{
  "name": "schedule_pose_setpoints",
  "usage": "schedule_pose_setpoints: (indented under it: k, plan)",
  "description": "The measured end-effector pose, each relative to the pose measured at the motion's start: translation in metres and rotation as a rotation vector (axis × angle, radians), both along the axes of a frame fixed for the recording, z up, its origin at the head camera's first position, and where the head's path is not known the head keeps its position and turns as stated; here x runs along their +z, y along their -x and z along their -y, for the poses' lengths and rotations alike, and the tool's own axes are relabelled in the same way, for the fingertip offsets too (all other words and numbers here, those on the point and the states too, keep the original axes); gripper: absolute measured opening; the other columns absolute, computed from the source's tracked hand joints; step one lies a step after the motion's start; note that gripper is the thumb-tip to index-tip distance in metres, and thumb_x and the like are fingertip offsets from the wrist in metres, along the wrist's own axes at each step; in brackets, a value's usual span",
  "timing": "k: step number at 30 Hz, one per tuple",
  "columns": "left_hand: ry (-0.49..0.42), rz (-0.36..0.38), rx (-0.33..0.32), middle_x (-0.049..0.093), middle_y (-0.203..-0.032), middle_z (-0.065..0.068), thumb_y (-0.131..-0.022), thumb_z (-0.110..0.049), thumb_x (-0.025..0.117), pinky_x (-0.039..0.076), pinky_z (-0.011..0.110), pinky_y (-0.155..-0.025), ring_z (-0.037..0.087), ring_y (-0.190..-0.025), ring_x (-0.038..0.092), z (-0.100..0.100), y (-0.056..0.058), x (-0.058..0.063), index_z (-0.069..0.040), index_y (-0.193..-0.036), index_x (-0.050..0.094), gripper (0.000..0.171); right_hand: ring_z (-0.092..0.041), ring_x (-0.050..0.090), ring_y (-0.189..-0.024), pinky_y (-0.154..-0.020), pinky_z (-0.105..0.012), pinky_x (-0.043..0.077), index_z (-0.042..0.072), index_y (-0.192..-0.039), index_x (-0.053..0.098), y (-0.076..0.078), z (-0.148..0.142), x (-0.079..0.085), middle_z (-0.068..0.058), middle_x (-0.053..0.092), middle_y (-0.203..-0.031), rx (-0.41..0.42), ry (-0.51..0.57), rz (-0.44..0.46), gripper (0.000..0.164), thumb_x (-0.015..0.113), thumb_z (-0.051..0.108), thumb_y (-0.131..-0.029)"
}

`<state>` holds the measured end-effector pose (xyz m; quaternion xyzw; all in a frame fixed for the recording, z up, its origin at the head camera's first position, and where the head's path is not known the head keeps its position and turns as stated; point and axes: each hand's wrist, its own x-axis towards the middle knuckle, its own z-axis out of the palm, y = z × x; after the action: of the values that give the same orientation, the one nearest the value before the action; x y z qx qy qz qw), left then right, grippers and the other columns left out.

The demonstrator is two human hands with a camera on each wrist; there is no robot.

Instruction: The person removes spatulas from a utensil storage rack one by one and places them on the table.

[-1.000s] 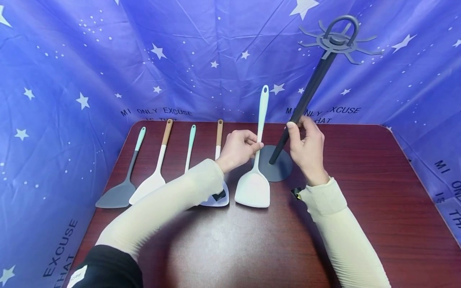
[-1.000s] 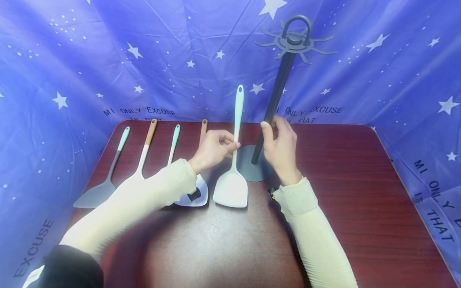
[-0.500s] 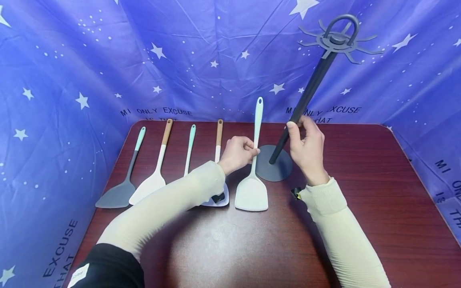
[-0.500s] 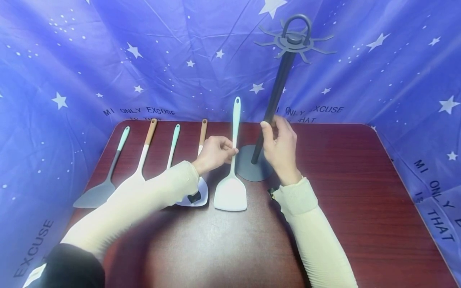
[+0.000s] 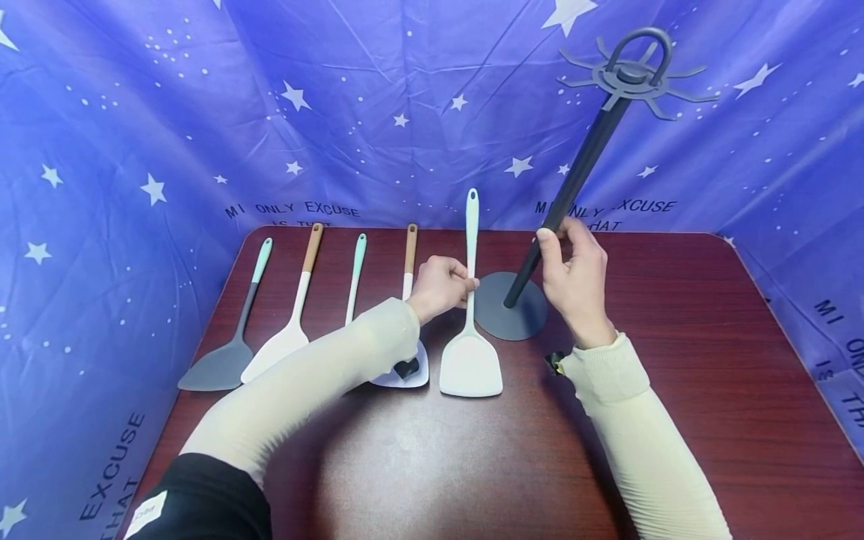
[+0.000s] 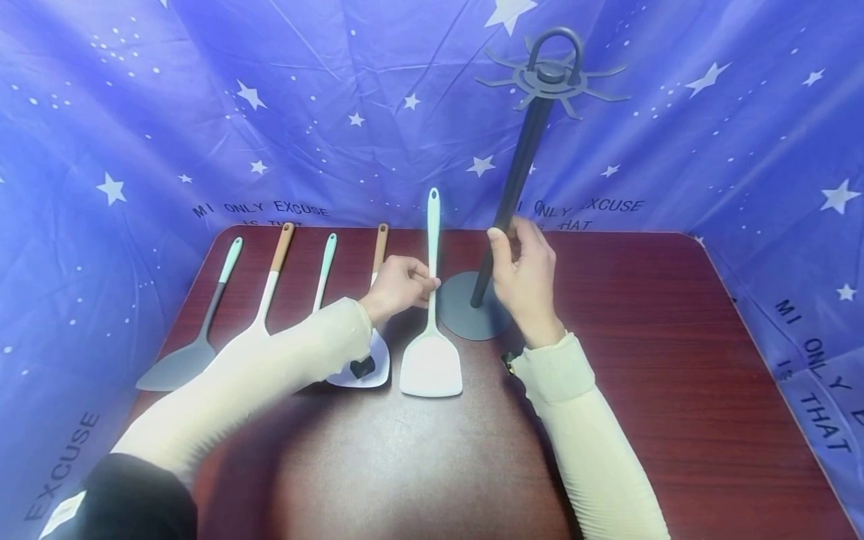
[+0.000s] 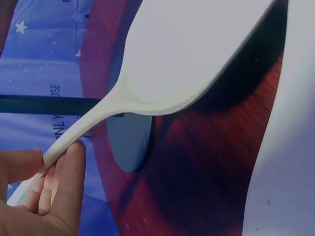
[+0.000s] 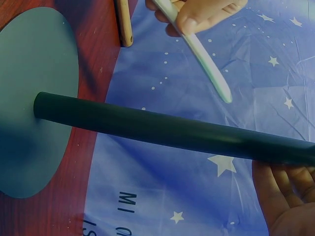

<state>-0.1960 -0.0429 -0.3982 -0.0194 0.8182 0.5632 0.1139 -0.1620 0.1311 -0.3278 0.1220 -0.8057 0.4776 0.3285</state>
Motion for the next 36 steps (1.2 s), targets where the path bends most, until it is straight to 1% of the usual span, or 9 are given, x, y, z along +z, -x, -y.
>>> schedule_pose_setpoints:
  k: [6, 10, 15, 21, 29, 33, 36]
  plan:
    - [-0.010, 0.097, 0.018, 0.069, -0.071, 0.011, -0.084, -0.005, 0.073, 0.059, 0.031, -0.057, 0.021, -0.059, 0.070, 0.002, 0.004, -0.002, 0.002, -0.081, 0.069, 0.008, 0.005, 0.049, -0.068, -0.062, -0.011, 0.039, -0.011, -0.090, 0.060, 0.001, -0.001, -0.001, -0.021, 0.059, -0.081, 0.000, 0.002, 0.002, 0.013, 0.062, 0.002, -0.090]
    - [-0.026, 0.137, 0.026, 0.069, -0.075, 0.015, -0.084, -0.002, 0.072, 0.058, 0.030, -0.056, 0.023, -0.062, 0.070, 0.003, 0.007, -0.003, 0.003, -0.082, 0.069, 0.006, 0.004, 0.049, -0.067, -0.062, -0.010, 0.038, -0.011, -0.090, 0.060, 0.001, -0.001, -0.001, -0.022, 0.059, -0.081, 0.001, 0.000, -0.001, 0.012, 0.062, 0.000, -0.090]
    - [-0.047, 0.163, 0.026, 0.070, -0.081, 0.019, -0.084, 0.000, 0.071, 0.058, 0.030, -0.056, 0.024, -0.066, 0.070, 0.003, 0.010, -0.005, 0.004, -0.084, 0.069, 0.005, 0.005, 0.049, -0.068, -0.062, -0.009, 0.038, -0.010, -0.090, 0.060, 0.002, -0.001, -0.004, -0.020, 0.060, -0.081, 0.000, 0.001, 0.000, 0.012, 0.062, 0.001, -0.090]
    - [-0.042, 0.206, 0.047, 0.069, -0.076, 0.014, -0.083, 0.000, 0.071, 0.059, 0.032, -0.058, 0.020, -0.062, 0.068, 0.003, 0.014, -0.008, 0.004, -0.084, 0.070, 0.004, 0.007, 0.048, -0.067, -0.061, -0.009, 0.037, -0.010, -0.090, 0.060, 0.003, -0.001, -0.004, -0.021, 0.060, -0.080, -0.003, -0.001, 0.000, 0.012, 0.063, 0.001, -0.090]
    - [-0.031, 0.233, 0.062, 0.068, -0.074, 0.014, -0.083, 0.002, 0.071, 0.059, 0.032, -0.059, 0.018, -0.059, 0.066, 0.005, 0.018, -0.011, 0.007, -0.087, 0.070, 0.006, 0.006, 0.048, -0.067, -0.061, -0.009, 0.037, -0.011, -0.090, 0.060, 0.002, 0.000, -0.002, -0.021, 0.061, -0.081, 0.002, -0.001, -0.001, 0.012, 0.062, 0.001, -0.090]
    - [-0.031, 0.246, 0.070, 0.069, -0.075, 0.014, -0.083, 0.003, 0.070, 0.059, 0.032, -0.058, 0.019, -0.060, 0.066, 0.004, 0.019, -0.015, 0.004, -0.083, 0.070, 0.001, 0.006, 0.049, -0.067, -0.061, -0.009, 0.037, -0.011, -0.089, 0.060, 0.002, -0.001, -0.002, -0.021, 0.061, -0.080, 0.002, 0.003, -0.003, 0.011, 0.062, 0.001, -0.090]
    - [-0.037, 0.249, 0.073, 0.070, -0.080, 0.017, -0.082, 0.004, 0.070, 0.059, 0.032, -0.057, 0.021, -0.061, 0.066, 0.004, 0.020, -0.018, 0.003, -0.078, 0.070, 0.005, 0.006, 0.049, -0.067, -0.062, -0.009, 0.038, -0.011, -0.089, 0.060, 0.003, -0.001, -0.003, -0.020, 0.061, -0.080, 0.003, 0.003, -0.002, 0.011, 0.062, 0.000, -0.090]
